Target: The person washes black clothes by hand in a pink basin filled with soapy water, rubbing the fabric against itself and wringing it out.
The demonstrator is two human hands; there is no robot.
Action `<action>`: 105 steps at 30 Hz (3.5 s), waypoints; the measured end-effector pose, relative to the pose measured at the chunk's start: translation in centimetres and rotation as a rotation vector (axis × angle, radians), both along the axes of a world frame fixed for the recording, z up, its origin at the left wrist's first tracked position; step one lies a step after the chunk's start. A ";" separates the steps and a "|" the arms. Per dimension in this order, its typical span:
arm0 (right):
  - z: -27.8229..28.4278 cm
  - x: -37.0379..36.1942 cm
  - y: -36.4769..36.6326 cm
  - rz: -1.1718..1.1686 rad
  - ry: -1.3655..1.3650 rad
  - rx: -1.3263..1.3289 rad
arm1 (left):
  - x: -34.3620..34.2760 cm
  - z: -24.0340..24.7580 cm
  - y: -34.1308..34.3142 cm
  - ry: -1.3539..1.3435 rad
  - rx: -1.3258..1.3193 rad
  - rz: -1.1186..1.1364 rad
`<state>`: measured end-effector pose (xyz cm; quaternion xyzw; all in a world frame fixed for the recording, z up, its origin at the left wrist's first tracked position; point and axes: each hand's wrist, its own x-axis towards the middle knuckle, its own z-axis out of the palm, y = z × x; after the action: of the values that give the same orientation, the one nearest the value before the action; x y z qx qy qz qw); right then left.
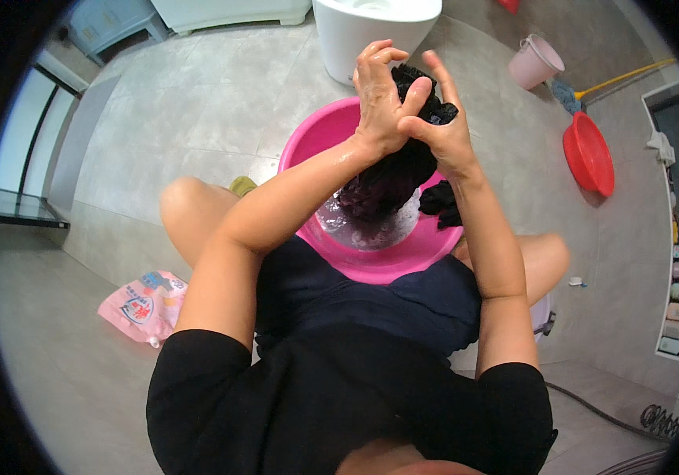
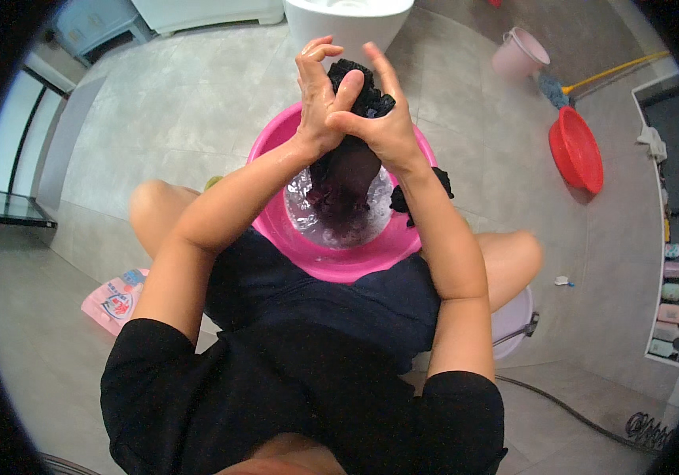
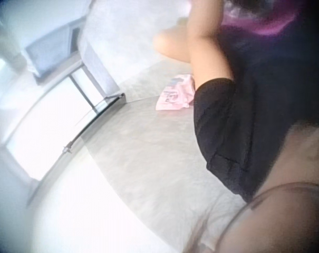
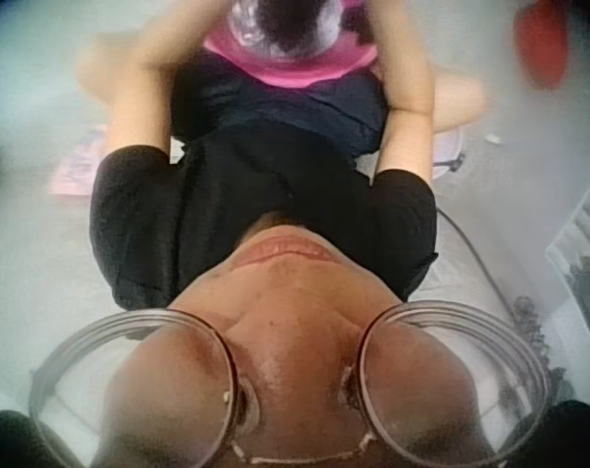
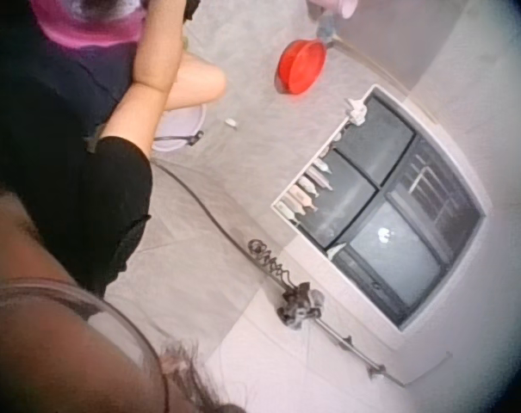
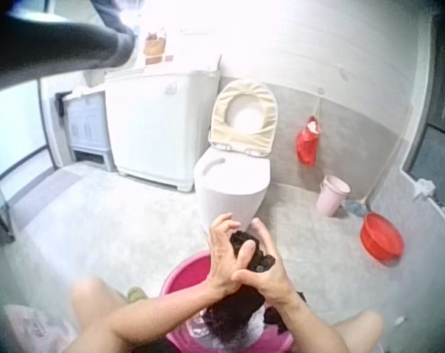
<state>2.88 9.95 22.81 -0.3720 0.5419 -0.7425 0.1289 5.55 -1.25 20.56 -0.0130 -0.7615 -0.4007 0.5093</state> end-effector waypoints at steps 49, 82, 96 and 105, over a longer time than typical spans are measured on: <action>-12.0 0.3 -0.9 -0.127 0.035 0.467 | -1.6 -6.4 -0.6 -0.535 1.078 -0.704; -6.2 2.8 0.7 -0.261 -0.268 0.026 | -7.0 -24.2 1.9 -0.424 2.424 -0.735; 4.1 2.7 7.7 -0.053 -0.332 -0.160 | -4.3 -33.1 1.4 -0.381 2.547 0.094; 5.2 1.6 9.0 -0.027 -0.354 -0.289 | -3.4 -34.0 -4.3 -0.191 2.418 -0.140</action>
<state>4.51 18.94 28.04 -0.2432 0.4036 -0.8679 0.1574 2.16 -5.54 -13.40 0.4591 0.0717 -0.8784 0.1118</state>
